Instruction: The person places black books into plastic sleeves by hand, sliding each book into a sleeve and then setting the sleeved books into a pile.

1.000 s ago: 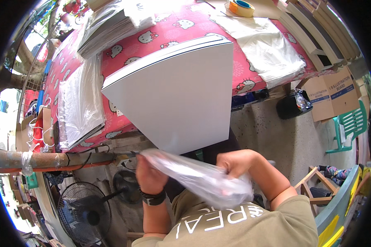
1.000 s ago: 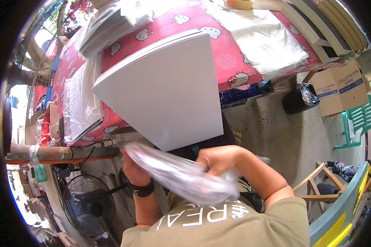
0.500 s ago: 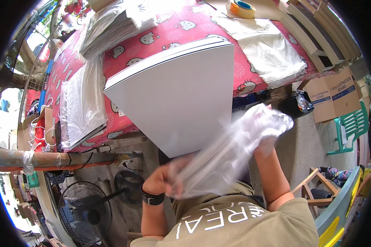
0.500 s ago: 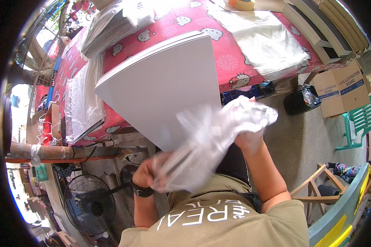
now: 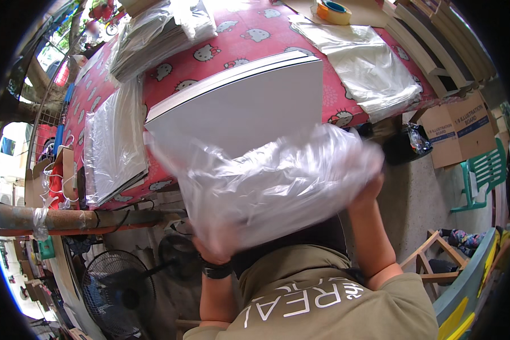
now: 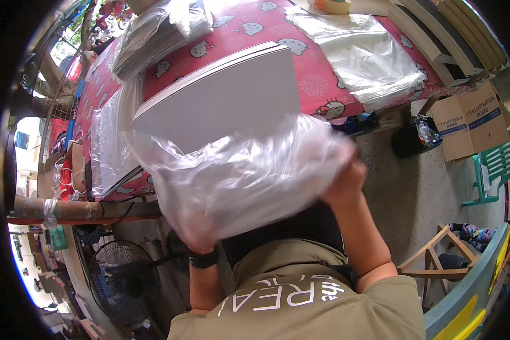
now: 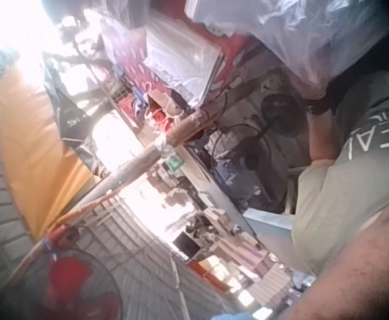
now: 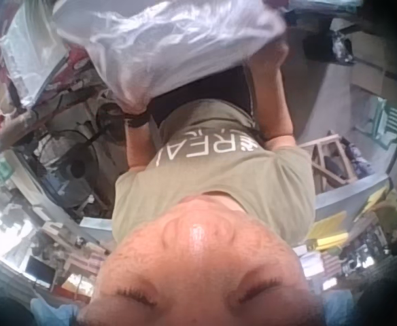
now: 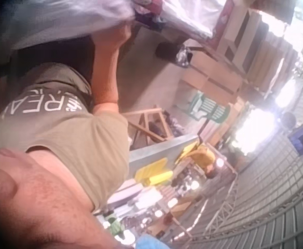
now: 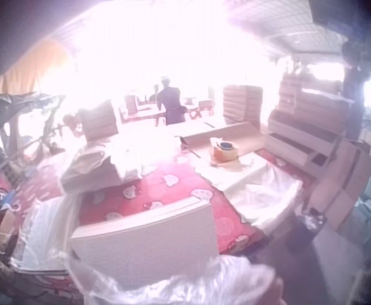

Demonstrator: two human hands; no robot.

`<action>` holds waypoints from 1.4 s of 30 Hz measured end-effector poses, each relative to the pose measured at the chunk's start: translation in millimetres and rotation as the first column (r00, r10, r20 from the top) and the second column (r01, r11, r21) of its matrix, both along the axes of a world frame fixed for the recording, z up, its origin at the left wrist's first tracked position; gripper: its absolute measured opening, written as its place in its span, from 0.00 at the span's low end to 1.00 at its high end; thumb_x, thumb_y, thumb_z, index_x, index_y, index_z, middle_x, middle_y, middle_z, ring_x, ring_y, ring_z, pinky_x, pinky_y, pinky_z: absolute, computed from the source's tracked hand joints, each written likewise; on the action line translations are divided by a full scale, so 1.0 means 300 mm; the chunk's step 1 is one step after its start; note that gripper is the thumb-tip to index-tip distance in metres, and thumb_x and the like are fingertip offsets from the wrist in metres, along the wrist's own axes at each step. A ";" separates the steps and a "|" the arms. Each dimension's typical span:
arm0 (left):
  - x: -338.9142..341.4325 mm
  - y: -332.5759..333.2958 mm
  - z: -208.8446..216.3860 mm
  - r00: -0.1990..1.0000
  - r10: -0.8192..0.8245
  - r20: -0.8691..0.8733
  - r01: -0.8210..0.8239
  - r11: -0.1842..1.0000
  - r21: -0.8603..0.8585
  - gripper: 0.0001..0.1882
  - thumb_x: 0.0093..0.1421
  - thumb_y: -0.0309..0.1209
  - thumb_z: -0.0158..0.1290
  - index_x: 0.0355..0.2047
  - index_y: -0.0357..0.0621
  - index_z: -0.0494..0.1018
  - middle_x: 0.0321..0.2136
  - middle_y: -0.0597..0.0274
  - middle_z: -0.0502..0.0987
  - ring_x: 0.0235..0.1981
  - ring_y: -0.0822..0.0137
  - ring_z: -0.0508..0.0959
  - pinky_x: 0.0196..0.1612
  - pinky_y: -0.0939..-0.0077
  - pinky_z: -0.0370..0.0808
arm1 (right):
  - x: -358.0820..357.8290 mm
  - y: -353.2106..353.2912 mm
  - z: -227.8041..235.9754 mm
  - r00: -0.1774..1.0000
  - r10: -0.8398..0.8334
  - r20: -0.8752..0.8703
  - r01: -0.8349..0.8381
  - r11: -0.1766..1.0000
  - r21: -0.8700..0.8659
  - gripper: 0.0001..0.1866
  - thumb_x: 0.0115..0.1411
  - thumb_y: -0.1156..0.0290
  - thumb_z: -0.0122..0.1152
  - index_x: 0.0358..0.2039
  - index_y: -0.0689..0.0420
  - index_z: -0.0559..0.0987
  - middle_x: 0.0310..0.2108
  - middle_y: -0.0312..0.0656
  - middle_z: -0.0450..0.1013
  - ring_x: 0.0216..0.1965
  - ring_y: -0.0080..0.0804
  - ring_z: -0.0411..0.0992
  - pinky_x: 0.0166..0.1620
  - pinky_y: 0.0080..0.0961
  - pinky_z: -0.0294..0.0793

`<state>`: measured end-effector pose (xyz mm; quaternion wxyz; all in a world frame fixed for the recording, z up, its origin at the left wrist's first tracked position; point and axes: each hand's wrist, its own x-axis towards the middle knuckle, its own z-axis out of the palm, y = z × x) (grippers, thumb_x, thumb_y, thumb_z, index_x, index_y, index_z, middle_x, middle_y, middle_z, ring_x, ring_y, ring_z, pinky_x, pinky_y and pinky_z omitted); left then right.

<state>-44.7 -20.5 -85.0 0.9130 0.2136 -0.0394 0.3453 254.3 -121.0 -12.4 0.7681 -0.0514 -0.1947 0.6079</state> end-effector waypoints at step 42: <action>0.005 0.229 0.401 0.431 0.346 -0.833 0.010 0.922 0.388 0.07 0.51 0.28 0.53 0.30 0.39 0.69 0.20 0.69 0.71 0.20 0.81 0.69 0.22 0.88 0.65 | 0.161 0.030 0.166 0.811 0.223 0.540 0.076 0.876 -0.476 0.21 0.44 0.75 0.60 0.40 0.68 0.70 0.33 0.45 0.72 0.34 0.29 0.72 0.37 0.22 0.71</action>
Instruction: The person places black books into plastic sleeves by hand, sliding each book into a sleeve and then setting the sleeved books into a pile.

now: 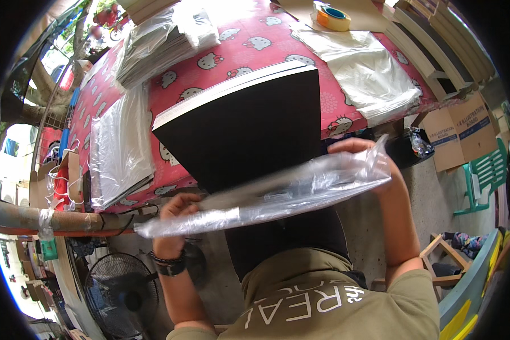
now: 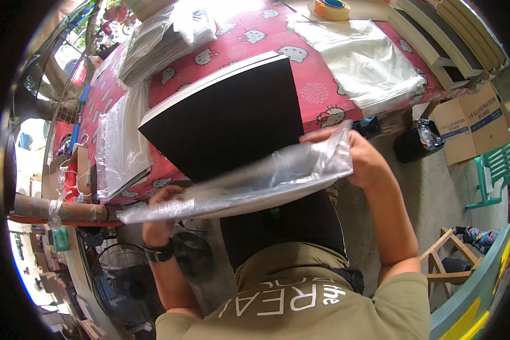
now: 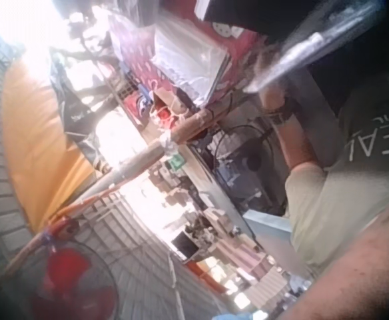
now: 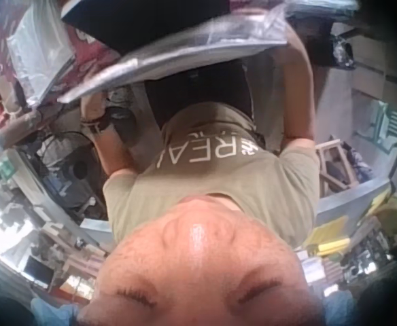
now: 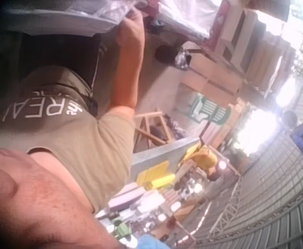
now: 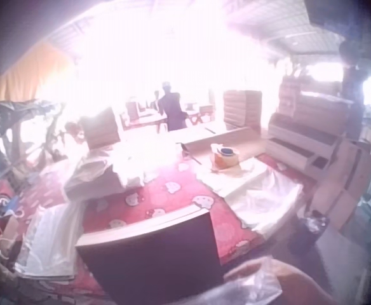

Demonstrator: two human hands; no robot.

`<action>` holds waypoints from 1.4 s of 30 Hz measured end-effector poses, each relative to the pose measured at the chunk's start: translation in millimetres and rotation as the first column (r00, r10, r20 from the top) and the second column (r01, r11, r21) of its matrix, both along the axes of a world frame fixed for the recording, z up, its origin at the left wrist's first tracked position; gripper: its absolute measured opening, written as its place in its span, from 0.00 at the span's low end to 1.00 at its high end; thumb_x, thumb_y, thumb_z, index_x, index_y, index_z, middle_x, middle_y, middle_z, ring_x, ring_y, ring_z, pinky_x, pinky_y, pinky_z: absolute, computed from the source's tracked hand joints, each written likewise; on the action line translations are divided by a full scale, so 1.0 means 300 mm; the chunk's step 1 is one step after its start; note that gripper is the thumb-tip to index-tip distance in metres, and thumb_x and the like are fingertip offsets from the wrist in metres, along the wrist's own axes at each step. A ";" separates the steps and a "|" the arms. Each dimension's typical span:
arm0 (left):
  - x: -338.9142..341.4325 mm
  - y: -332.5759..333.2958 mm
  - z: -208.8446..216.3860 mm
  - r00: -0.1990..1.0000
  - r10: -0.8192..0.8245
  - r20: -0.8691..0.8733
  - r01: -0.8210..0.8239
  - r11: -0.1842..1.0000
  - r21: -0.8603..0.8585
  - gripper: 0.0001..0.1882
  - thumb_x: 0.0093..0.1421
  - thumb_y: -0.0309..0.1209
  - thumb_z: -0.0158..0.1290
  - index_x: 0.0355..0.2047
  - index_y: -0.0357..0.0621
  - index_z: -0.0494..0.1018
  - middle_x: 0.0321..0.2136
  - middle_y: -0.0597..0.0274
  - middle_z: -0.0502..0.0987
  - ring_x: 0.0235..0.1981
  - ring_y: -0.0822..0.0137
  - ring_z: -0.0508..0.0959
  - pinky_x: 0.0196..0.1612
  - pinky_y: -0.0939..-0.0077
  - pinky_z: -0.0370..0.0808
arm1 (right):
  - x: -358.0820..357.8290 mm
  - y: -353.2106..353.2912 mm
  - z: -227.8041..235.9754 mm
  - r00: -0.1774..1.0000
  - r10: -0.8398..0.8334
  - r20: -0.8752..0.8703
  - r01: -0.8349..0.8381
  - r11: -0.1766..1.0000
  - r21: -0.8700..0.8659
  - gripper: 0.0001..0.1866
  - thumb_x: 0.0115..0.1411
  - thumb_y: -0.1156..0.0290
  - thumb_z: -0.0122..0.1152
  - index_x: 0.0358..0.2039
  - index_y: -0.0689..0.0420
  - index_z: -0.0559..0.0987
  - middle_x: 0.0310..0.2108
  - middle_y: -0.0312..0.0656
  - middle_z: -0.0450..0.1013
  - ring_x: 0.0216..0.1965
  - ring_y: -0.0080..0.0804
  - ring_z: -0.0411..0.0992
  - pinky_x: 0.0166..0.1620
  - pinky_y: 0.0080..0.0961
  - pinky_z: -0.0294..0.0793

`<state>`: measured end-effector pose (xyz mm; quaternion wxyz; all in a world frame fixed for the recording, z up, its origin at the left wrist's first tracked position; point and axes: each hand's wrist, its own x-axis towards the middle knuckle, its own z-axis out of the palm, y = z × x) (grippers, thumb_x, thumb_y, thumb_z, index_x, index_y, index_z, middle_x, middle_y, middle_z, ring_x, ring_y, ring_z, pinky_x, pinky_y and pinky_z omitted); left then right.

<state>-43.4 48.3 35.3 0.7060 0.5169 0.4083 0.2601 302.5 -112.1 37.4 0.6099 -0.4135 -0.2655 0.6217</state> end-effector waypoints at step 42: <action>-0.161 -0.053 -1.003 0.752 0.373 -0.543 0.286 0.557 0.779 0.17 0.52 0.27 0.46 0.43 0.37 0.65 0.41 0.57 0.70 0.41 0.57 0.70 0.40 0.66 0.68 | -0.260 -0.051 -0.430 0.682 -0.315 0.660 0.164 0.946 0.281 0.10 0.51 0.75 0.55 0.34 0.64 0.72 0.25 0.40 0.72 0.26 0.21 0.67 0.33 0.21 0.68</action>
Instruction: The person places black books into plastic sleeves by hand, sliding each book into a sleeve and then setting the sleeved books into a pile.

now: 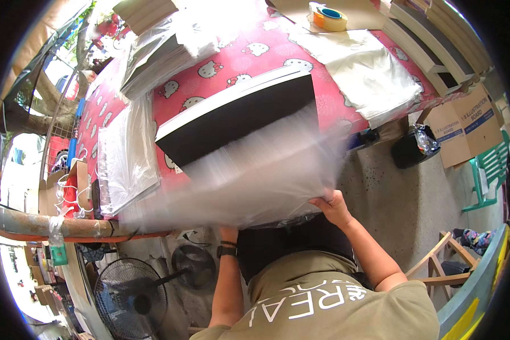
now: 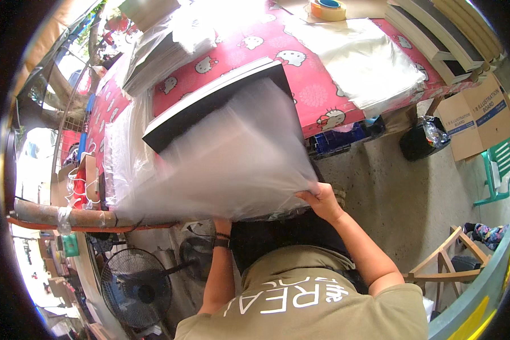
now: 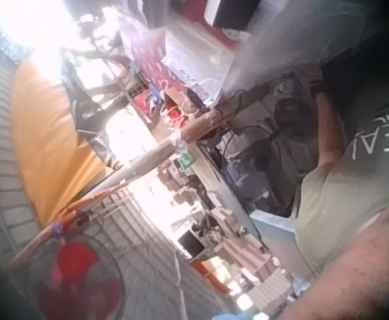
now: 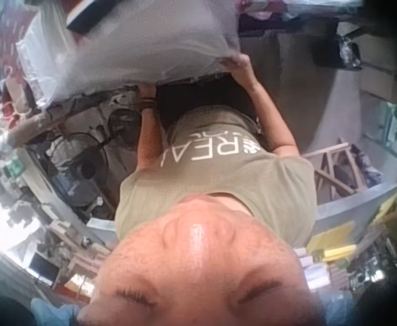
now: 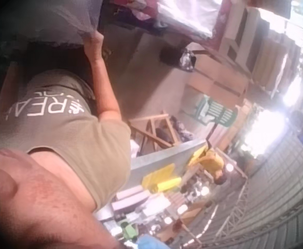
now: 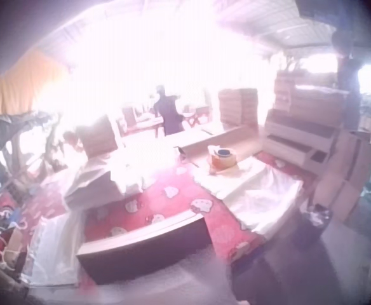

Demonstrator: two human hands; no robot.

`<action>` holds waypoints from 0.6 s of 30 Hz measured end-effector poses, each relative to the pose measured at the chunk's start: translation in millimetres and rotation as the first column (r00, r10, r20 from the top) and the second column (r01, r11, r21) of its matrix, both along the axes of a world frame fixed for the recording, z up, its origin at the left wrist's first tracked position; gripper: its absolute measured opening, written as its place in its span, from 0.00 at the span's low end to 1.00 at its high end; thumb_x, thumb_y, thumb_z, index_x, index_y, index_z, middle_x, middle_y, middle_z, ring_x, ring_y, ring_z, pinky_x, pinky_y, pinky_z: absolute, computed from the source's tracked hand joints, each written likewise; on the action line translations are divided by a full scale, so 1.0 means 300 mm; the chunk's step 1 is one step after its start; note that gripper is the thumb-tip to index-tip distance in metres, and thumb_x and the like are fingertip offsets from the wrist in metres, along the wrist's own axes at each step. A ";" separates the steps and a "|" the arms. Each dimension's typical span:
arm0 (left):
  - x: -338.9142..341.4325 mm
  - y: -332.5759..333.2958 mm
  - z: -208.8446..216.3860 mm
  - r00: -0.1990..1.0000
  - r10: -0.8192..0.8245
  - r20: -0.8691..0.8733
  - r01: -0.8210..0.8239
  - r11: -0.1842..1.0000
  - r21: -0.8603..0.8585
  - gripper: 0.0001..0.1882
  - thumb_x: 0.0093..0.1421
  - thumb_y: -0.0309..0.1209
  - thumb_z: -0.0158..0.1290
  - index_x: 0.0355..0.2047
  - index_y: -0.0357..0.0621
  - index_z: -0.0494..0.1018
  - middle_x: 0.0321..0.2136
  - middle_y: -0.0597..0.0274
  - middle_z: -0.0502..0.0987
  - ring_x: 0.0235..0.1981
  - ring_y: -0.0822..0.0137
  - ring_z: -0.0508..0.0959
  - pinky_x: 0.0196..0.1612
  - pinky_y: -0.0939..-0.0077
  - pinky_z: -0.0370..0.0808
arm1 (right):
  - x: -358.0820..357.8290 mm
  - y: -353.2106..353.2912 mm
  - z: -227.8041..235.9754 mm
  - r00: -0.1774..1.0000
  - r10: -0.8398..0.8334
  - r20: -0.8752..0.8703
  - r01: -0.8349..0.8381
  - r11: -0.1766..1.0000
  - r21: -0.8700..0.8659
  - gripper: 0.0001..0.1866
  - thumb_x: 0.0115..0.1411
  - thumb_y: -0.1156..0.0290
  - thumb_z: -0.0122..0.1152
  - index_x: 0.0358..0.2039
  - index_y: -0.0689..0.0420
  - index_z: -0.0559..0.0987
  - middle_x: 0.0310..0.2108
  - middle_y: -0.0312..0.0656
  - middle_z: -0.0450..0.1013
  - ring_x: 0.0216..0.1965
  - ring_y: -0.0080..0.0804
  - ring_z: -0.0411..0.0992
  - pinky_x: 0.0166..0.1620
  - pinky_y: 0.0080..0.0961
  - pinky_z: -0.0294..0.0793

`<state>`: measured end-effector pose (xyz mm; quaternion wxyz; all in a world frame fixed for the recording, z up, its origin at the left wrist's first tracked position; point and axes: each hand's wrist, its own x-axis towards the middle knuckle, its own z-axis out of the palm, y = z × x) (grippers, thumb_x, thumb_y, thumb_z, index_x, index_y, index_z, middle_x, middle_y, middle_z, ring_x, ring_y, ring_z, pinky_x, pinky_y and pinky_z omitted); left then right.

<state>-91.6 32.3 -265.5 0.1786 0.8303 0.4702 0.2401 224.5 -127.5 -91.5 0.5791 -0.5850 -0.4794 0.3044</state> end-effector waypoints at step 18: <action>0.314 -0.246 0.756 0.029 0.493 0.869 0.584 0.698 -0.415 0.38 0.49 0.47 0.53 0.55 0.45 0.51 0.54 0.61 0.56 0.55 0.61 0.56 0.55 0.61 0.56 | -0.198 0.166 0.229 0.836 0.001 -0.549 0.077 0.990 0.120 0.15 0.56 0.73 0.52 0.44 0.61 0.67 0.36 0.34 0.69 0.37 0.18 0.64 0.42 0.18 0.64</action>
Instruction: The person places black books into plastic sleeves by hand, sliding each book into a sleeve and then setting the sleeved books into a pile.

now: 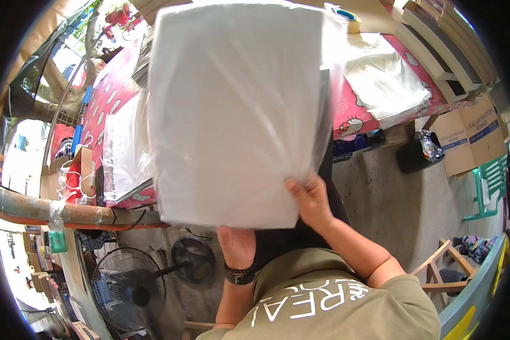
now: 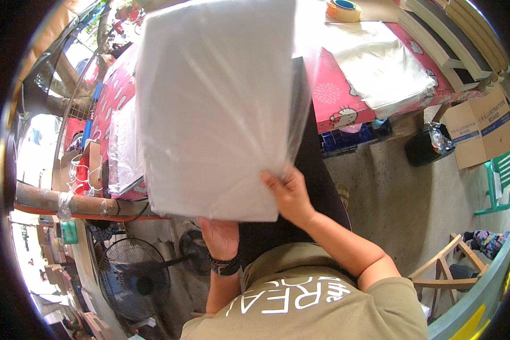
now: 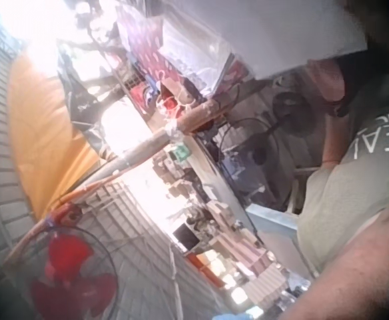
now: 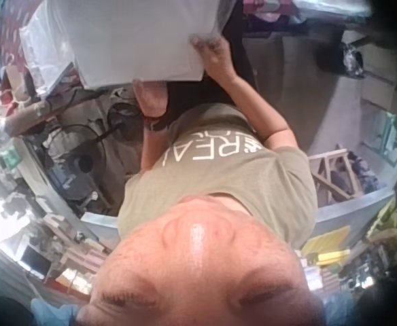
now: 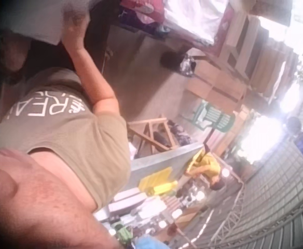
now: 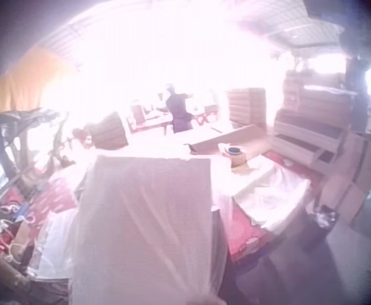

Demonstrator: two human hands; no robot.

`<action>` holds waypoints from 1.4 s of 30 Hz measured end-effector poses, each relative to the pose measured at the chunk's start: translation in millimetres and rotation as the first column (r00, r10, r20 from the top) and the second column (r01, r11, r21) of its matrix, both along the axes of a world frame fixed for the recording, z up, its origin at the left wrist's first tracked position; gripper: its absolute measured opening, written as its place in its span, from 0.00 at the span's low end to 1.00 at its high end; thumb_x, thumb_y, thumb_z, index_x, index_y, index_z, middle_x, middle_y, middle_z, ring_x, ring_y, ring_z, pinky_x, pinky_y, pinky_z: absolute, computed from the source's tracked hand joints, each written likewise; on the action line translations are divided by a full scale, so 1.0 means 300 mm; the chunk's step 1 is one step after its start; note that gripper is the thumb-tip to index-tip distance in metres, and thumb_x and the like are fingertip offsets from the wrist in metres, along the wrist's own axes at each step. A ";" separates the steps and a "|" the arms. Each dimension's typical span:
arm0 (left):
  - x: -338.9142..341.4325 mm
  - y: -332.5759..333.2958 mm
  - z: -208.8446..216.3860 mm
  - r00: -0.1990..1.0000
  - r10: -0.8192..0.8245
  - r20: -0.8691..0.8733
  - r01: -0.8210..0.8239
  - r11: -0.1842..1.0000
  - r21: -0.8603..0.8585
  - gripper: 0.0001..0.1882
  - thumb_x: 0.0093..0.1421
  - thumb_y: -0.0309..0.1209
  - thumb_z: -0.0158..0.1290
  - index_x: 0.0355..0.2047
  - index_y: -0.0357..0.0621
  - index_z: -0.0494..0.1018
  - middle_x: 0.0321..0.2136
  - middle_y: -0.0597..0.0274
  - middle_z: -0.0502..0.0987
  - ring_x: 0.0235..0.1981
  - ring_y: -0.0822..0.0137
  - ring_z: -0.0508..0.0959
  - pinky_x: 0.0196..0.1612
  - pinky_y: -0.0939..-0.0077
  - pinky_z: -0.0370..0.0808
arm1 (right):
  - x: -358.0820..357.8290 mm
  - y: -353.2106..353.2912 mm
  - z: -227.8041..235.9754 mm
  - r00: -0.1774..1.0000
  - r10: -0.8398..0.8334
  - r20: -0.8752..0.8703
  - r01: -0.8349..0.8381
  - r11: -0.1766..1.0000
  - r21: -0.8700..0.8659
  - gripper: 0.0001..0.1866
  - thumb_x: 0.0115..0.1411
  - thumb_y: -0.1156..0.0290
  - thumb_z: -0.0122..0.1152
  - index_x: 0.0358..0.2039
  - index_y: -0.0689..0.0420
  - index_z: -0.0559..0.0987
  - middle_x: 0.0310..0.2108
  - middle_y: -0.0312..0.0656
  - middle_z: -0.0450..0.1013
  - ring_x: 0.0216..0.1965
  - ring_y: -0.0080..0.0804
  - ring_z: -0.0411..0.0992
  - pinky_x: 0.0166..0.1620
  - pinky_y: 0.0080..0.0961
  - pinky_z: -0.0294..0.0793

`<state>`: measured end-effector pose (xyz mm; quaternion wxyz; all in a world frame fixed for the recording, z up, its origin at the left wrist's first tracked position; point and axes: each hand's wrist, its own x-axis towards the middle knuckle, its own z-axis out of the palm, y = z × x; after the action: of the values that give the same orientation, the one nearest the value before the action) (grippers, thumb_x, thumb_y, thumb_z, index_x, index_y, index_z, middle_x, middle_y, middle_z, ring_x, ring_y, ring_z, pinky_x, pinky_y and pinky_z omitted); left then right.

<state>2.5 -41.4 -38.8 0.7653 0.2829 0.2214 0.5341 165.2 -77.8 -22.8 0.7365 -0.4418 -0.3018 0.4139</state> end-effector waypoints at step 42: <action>-0.595 0.698 0.055 -0.403 0.871 -0.281 0.339 0.428 0.838 0.09 0.42 0.23 0.46 0.26 0.38 0.70 0.27 0.54 0.68 0.33 0.55 0.69 0.39 0.65 0.65 | 0.091 -0.100 -0.093 0.787 0.482 0.384 -0.301 0.844 -0.443 0.07 0.53 0.73 0.53 0.33 0.61 0.72 0.27 0.42 0.72 0.30 0.26 0.70 0.33 0.21 0.68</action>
<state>-175.9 168.1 -22.2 -0.1856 0.7368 0.5505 0.3459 192.5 -107.8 -50.8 0.4403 -0.5831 -0.4808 0.4847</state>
